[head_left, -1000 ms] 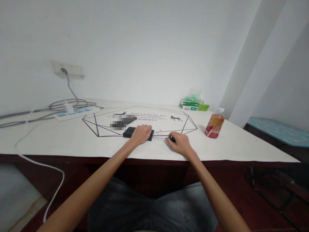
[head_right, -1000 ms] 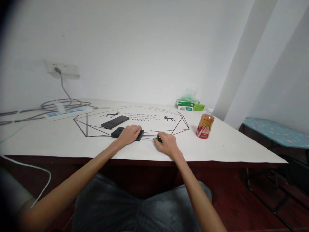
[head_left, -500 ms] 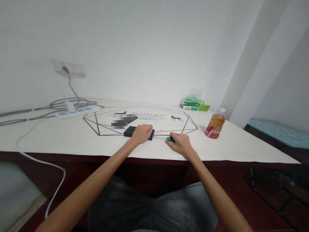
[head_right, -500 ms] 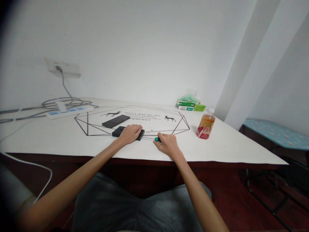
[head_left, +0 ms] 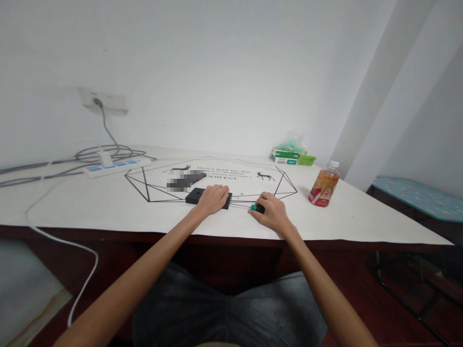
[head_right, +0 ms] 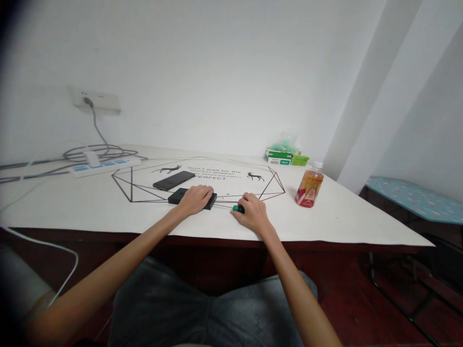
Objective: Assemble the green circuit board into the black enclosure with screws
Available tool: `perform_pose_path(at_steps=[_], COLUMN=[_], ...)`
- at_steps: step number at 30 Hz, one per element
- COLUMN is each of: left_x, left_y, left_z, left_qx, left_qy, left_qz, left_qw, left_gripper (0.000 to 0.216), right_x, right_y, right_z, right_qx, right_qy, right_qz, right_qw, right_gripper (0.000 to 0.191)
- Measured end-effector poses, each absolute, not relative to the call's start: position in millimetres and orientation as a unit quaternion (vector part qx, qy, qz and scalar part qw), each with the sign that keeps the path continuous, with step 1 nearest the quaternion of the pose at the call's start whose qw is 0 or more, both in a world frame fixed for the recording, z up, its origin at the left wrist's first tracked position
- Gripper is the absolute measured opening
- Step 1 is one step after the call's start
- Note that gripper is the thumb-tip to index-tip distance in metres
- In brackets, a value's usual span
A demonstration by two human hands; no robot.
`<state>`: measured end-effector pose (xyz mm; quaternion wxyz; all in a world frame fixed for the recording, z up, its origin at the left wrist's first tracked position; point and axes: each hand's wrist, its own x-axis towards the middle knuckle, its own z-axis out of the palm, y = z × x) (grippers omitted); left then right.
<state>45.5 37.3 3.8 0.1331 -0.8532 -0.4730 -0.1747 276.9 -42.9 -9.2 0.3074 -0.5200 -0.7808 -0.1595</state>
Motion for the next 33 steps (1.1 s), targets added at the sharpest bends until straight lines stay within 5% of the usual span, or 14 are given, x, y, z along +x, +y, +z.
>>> perform_pose_path(at_steps=[26, 33], left_x=[45.0, 45.5], left_y=[36.1, 36.5], left_z=[5.8, 5.3], left_qx=[-0.854, -0.853], left_qy=[-0.473, -0.473], left_qz=[-0.185, -0.185], left_qw=[0.115, 0.120], left_gripper=[0.037, 0.037], right_x=[277.5, 270.9], right_y=[-39.7, -42.3], right_z=[-11.4, -7.2], right_qx=[-0.493, -0.553], right_qy=[-0.792, -0.785], right_qz=[-0.186, -0.181], right_qw=[0.308, 0.211], right_gripper=[0.024, 0.033])
